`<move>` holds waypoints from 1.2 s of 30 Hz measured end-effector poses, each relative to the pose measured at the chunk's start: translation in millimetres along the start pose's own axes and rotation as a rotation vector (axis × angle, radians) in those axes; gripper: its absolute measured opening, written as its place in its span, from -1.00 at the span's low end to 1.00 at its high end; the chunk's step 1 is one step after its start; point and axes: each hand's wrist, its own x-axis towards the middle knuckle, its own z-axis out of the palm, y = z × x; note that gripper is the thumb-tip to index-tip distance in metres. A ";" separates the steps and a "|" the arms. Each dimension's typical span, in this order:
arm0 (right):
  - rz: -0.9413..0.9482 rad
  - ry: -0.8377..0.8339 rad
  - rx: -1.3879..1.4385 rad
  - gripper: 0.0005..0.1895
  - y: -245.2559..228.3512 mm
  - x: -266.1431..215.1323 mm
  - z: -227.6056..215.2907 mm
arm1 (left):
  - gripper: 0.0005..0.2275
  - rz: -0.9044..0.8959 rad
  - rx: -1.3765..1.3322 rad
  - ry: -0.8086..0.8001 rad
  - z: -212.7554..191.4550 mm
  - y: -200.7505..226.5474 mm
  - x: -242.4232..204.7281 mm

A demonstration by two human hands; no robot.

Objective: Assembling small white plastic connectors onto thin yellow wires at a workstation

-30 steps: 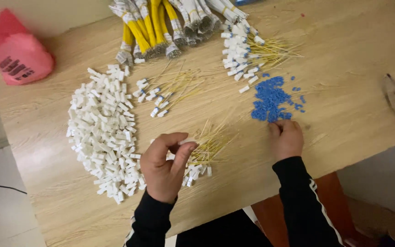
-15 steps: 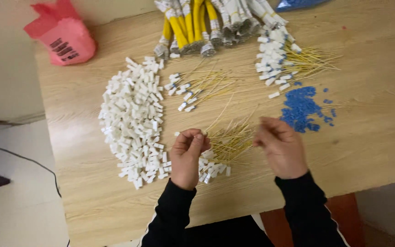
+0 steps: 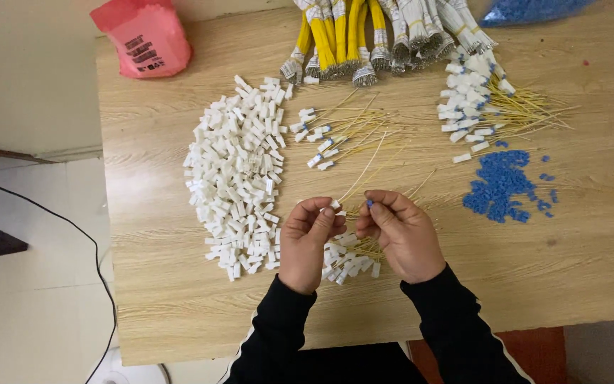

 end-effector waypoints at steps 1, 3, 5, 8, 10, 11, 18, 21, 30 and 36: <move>0.002 -0.001 -0.001 -0.78 0.7 0.3 -0.7 | -0.86 0.000 -0.002 0.002 -0.4 -0.1 0.3; 0.023 -0.006 -0.006 -0.78 2.0 0.9 -1.7 | -0.86 0.002 0.005 -0.012 -1.2 0.3 1.0; 0.025 -0.001 -0.004 -0.77 1.8 0.9 -1.2 | -0.85 0.006 0.007 -0.010 -1.2 3.5 0.7; 0.026 0.010 -0.002 -0.77 0.5 0.6 -0.6 | -0.85 0.003 0.004 -0.014 -1.4 2.6 1.2; 0.025 0.015 -0.001 -0.77 -0.4 0.3 -0.6 | -0.85 -0.006 -0.001 -0.019 -0.5 0.8 0.9; 0.030 0.017 0.002 -0.78 -0.7 0.0 -0.8 | -0.85 -0.010 0.007 -0.022 0.5 0.4 0.1; 0.033 0.051 0.001 -0.80 -3.6 0.3 1.0 | -0.77 0.005 0.080 -0.030 8.8 8.4 -1.3; 0.020 0.024 0.002 -0.75 -6.4 0.1 2.1 | -0.77 -0.004 0.061 -0.027 7.0 3.4 0.9; 0.017 -0.025 -0.038 -0.84 -8.0 3.5 -1.5 | -0.80 0.025 0.043 -0.005 9.3 -0.2 5.3; -0.014 -0.022 -0.137 -0.89 -8.7 4.3 7.3 | -0.80 0.025 0.083 -0.014 4.1 -6.8 12.1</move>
